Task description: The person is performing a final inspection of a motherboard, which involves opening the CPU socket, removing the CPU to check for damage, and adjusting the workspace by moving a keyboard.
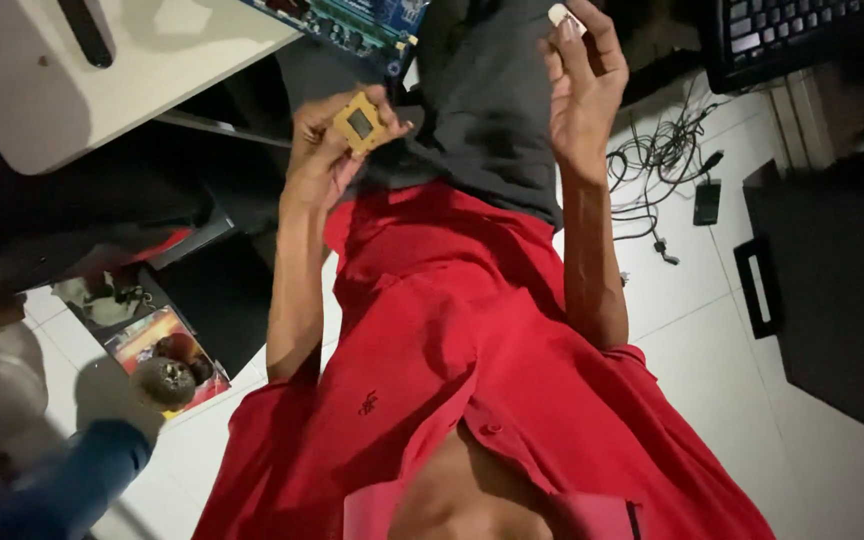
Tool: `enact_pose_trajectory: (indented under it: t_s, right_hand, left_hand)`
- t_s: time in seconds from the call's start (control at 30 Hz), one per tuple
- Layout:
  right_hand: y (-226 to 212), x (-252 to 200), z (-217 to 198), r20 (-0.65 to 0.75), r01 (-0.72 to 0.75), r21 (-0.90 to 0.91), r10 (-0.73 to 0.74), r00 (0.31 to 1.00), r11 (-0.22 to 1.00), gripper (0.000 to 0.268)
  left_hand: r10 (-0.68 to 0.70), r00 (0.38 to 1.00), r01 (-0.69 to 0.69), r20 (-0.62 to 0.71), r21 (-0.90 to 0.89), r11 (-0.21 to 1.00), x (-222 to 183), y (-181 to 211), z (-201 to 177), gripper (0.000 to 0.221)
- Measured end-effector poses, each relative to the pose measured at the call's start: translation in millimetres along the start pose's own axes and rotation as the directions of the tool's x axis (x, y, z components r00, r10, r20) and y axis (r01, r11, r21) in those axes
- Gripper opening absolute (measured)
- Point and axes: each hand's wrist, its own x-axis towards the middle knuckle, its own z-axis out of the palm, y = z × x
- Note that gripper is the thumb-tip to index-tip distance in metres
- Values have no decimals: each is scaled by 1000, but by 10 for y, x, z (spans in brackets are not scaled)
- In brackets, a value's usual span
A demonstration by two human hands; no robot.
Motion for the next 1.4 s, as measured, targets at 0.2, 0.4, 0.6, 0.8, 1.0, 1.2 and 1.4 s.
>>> enact_pose_trajectory:
  t_s: [0.2, 0.4, 0.6, 0.8, 1.0, 1.2, 1.4]
  right_hand:
    - [1, -67, 233, 123, -2, -153, 21, 992, 988, 31]
    - [-137, -18, 223, 67, 4, -268, 14, 998, 963, 27]
    - [-213, -68, 456, 174, 39, -427, 40, 984, 903, 34]
    - [-110, -169, 869, 360, 162, -499, 34, 932, 852, 23]
    - [-108, -269, 1159, 394, 241, -557, -2, 919, 795, 25]
    - [-112, -333, 1239, 380, 347, -654, -106, 919, 672, 26]
    - [-84, -355, 1152, 471, 473, -657, -171, 865, 586, 25]
  left_hand:
    - [84, 989, -85, -120, -4, 996, -22, -27, -106, 56]
    - [134, 984, -142, -114, -61, 988, 71, -101, -202, 51]
    - [154, 984, -158, -91, -42, 986, 271, -100, -81, 47]
    - [191, 977, -187, -96, 50, 981, 312, -166, -48, 47]
    - [217, 966, -181, -140, 231, 956, 262, -190, 4, 43]
    - [264, 954, -189, -140, 398, 898, 244, -306, -8, 34]
    - [338, 940, -274, -50, 480, 833, 380, -219, 184, 34]
